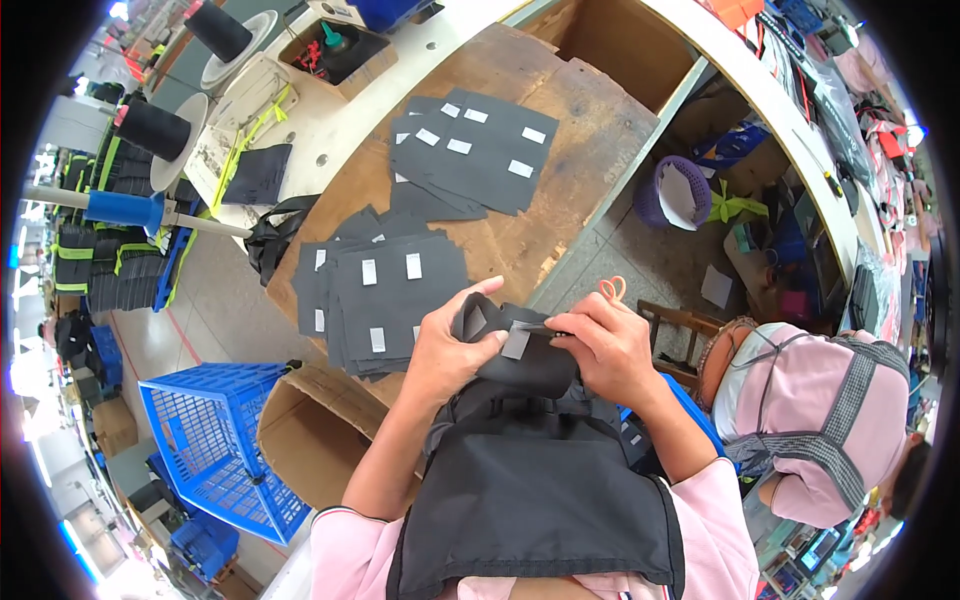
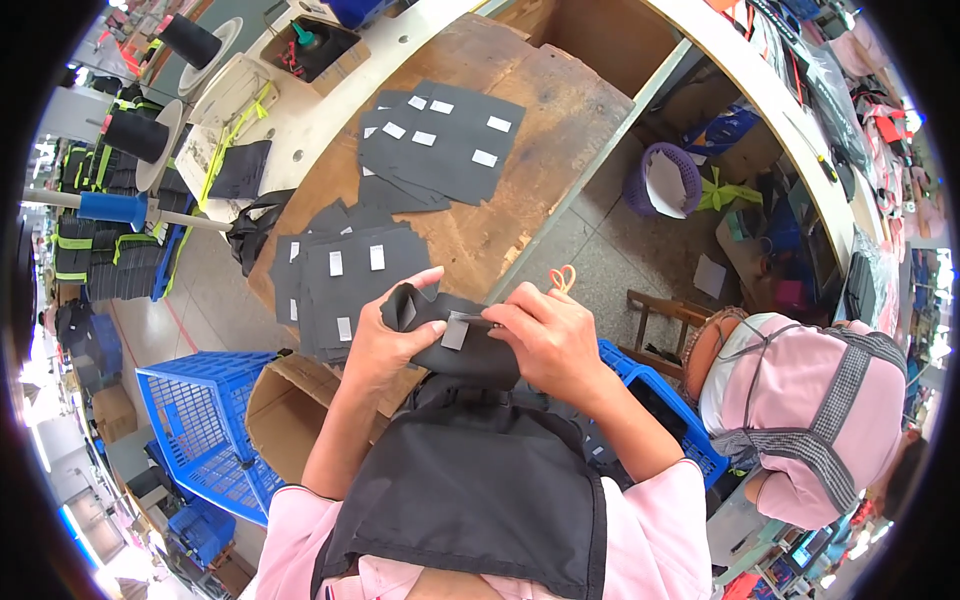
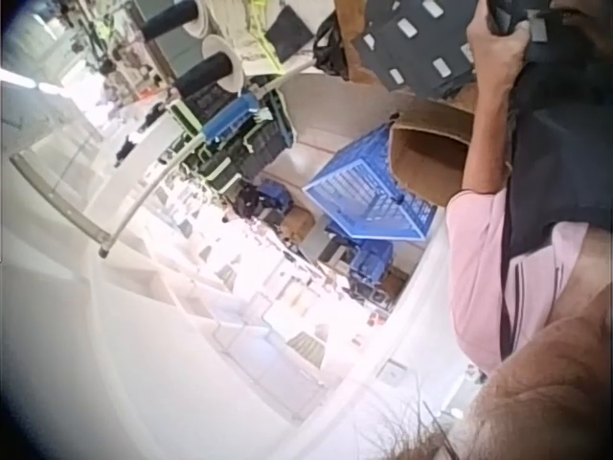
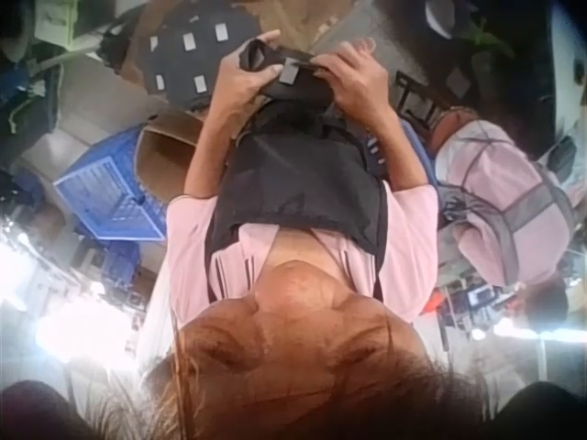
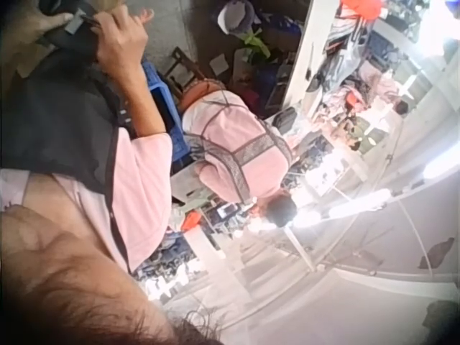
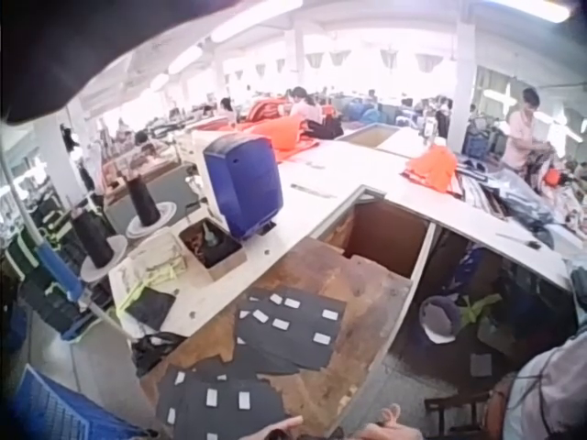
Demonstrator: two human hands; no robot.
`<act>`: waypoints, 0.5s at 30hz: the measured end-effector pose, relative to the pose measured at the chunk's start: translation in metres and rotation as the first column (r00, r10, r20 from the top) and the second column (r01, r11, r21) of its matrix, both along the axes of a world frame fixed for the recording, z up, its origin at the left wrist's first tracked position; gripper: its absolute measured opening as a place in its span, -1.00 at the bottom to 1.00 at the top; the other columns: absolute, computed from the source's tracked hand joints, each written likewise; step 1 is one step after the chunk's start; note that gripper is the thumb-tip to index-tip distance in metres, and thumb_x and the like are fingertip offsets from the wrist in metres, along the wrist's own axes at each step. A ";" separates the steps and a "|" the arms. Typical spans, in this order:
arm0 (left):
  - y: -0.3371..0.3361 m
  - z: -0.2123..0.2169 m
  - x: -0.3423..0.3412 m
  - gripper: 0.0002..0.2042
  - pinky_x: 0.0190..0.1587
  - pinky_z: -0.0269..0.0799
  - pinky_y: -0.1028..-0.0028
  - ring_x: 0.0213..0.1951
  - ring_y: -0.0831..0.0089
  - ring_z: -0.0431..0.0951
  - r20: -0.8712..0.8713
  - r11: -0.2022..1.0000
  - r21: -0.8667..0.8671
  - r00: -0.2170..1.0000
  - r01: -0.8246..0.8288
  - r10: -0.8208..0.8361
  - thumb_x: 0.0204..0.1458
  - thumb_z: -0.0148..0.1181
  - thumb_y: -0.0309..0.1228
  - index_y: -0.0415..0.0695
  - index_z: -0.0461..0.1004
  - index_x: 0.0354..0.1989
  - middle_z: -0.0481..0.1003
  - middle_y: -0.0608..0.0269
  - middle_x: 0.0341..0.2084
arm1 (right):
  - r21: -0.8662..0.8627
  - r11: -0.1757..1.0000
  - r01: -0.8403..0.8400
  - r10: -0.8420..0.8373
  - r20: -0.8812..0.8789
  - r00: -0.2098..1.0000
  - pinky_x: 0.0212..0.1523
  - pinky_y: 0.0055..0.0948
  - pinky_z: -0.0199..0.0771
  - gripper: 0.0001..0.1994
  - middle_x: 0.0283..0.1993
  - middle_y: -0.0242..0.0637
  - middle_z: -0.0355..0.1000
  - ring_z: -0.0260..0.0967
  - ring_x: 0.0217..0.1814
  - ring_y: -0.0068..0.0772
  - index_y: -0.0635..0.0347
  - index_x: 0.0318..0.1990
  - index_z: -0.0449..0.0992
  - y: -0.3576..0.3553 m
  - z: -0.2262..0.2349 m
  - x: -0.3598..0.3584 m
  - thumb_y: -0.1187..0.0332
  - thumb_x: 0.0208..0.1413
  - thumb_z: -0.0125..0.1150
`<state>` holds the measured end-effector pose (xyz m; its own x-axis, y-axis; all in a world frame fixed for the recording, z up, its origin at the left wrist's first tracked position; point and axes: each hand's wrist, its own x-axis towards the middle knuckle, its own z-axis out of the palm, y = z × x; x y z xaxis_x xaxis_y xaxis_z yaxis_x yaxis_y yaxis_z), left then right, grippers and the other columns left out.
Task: Removing white stickers from small black fabric components in a factory environment.
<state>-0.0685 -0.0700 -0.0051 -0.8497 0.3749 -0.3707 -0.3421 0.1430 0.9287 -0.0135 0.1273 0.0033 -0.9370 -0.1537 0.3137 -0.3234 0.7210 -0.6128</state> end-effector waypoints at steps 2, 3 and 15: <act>-0.002 0.001 -0.001 -0.54 -0.27 0.26 0.67 -0.38 0.69 0.31 0.015 1.000 0.011 1.000 -0.017 0.017 -0.21 0.19 -0.58 -0.20 0.38 -0.01 0.37 0.41 -0.47 | -0.089 0.990 -0.109 0.118 0.102 0.988 -0.49 -0.46 0.26 -0.75 -0.44 -0.28 0.33 0.27 -0.47 -0.34 0.18 -0.38 0.49 0.006 -0.001 0.007 0.54 -0.34 0.31; -0.003 0.002 -0.003 -0.56 -0.25 0.29 0.64 -0.36 0.66 0.34 0.059 0.994 0.034 0.993 -0.101 0.099 -0.20 0.20 -0.57 -0.20 0.39 -0.03 0.39 0.39 -0.45 | -0.085 0.990 -0.112 0.120 0.097 0.988 -0.49 -0.46 0.26 -0.75 -0.44 -0.28 0.33 0.27 -0.47 -0.34 0.18 -0.38 0.49 0.007 0.000 0.010 0.54 -0.34 0.31; 0.012 -0.041 0.005 -0.66 0.08 0.28 0.21 0.01 0.27 0.35 0.734 0.405 0.517 0.634 -0.754 0.245 0.08 0.04 -0.37 -0.17 0.26 0.02 0.35 0.21 -0.02 | -0.772 -0.139 0.620 0.384 0.535 0.752 -0.70 -0.70 -0.08 -0.67 -0.64 -0.54 0.11 -0.07 -0.71 -0.75 0.20 -0.02 0.31 -0.030 -0.053 -0.006 0.39 0.04 0.13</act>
